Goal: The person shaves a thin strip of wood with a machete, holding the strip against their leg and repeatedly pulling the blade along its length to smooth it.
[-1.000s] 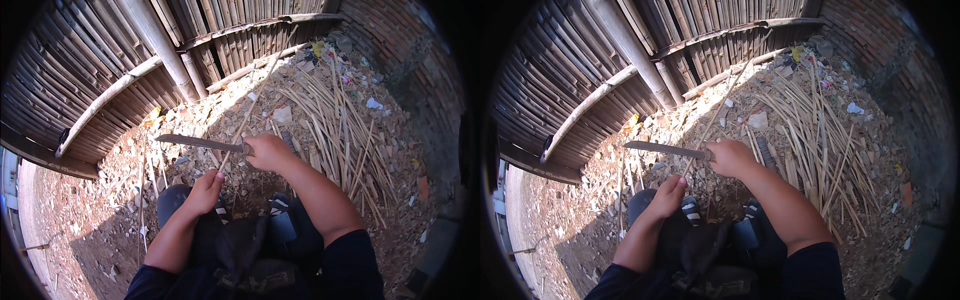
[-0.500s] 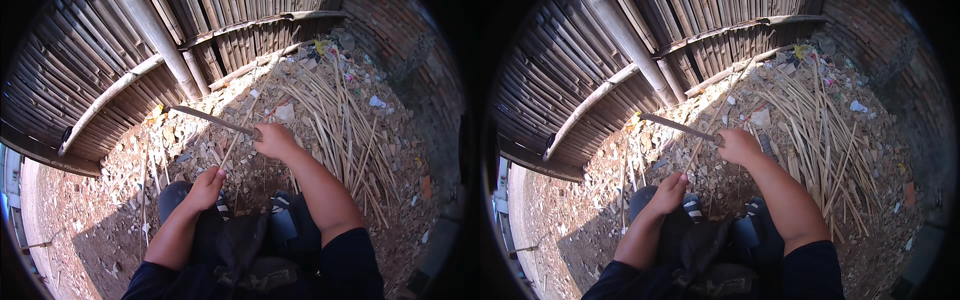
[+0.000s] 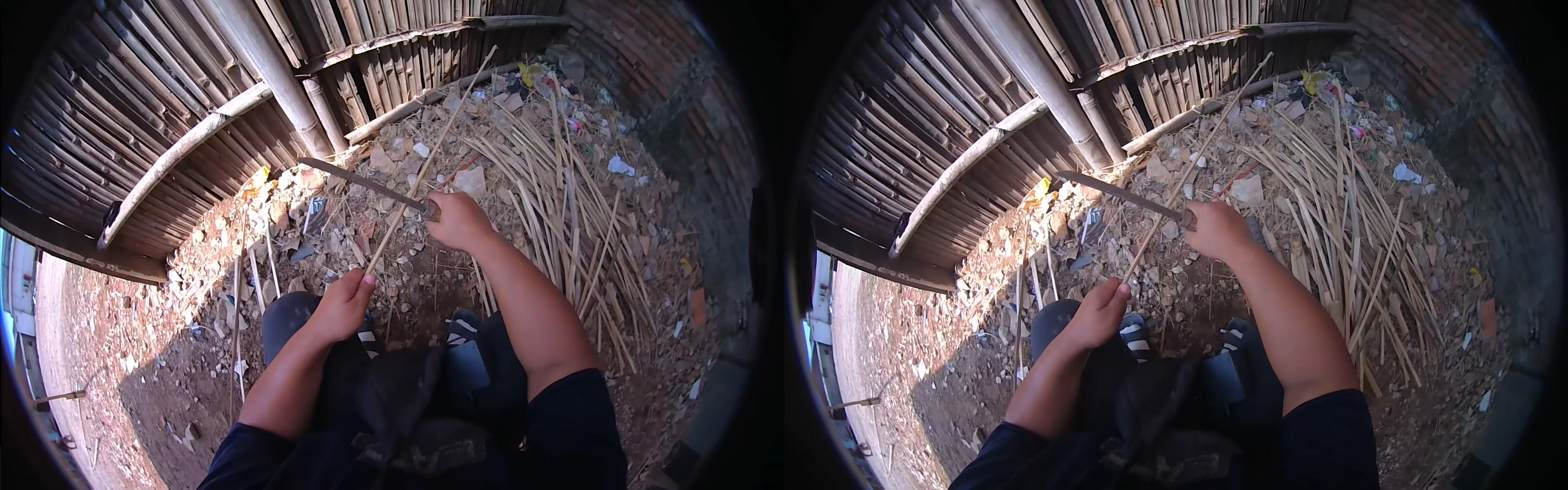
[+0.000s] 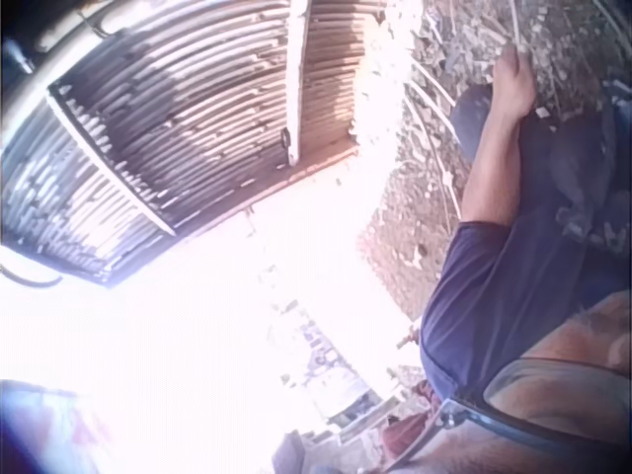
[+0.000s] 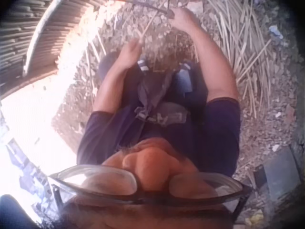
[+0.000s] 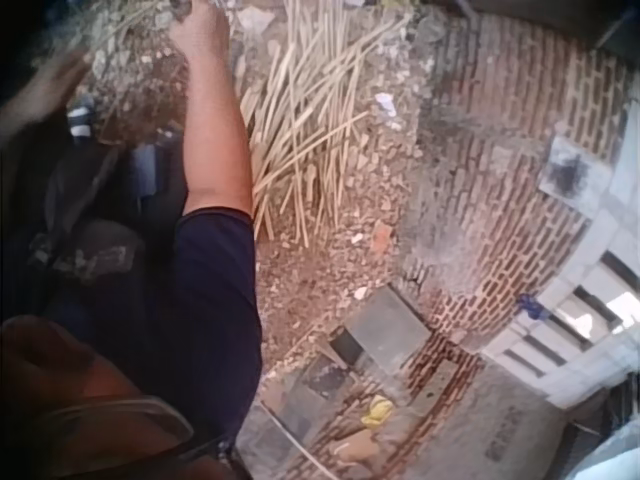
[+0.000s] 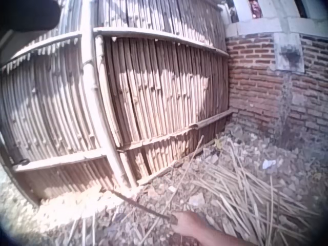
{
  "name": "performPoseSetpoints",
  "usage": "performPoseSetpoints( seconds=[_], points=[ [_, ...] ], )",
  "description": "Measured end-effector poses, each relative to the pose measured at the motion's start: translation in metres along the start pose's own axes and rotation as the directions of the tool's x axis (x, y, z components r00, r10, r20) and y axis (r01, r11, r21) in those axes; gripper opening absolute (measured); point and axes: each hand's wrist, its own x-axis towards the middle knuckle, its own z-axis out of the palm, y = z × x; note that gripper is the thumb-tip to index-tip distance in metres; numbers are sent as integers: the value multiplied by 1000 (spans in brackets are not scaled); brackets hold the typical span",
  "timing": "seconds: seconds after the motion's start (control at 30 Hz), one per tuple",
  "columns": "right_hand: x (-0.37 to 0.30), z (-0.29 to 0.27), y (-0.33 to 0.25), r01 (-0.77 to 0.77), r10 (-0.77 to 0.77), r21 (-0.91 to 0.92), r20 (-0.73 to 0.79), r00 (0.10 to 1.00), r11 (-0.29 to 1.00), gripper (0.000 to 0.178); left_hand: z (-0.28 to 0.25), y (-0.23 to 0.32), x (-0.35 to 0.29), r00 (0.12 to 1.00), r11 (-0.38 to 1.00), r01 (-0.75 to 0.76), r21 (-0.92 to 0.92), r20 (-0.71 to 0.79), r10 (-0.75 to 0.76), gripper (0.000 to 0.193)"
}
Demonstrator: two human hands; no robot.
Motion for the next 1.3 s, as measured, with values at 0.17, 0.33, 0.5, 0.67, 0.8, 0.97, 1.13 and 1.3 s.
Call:
performPoseSetpoints(
  seconds=[0.17, 0.33, 0.5, 0.67, 0.8, 0.97, 1.13, 1.3],
  points=[
    [-16, -12, -33, 70, -58, -74, 148, 987, 995, 40, -3, 3, -6, 1000, 999, 3, -39, -5, -3, 38],
    [-10, 4, -17, 63, -62, -11, 104, 993, 998, 43, -1, 9, -1, 1000, 1000, -13, 5, -9, 13, 37],
    [-14, -3, -43, 171, -155, -99, 158, 975, 980, 36, -6, 0, -7, 997, 998, -47, -37, -62, 45, 35],
    [-8, -7, -21, 28, -28, 0, 47, 999, 1000, 28, -2, 4, -2, 997, 998, -38, 51, -61, 41, 35],
    [-8, -8, -13, 76, -69, -50, 124, 990, 996, 37, -2, 3, -4, 1000, 997, 16, -75, -18, -18, 34],
    [-7, -9, -13, 14, -16, -80, -18, 1000, 997, 42, -2, 10, -6, 1000, 1000, 11, -9, -17, -11, 35],
    [-8, -7, -16, 124, -112, -88, 129, 985, 988, 37, 0, 5, -5, 1000, 997, 29, -65, 13, -28, 36],
    [-16, -13, -33, 47, -41, -86, 69, 997, 995, 42, -4, 1, -6, 999, 999, -16, -51, -44, 14, 39]
  ],
)
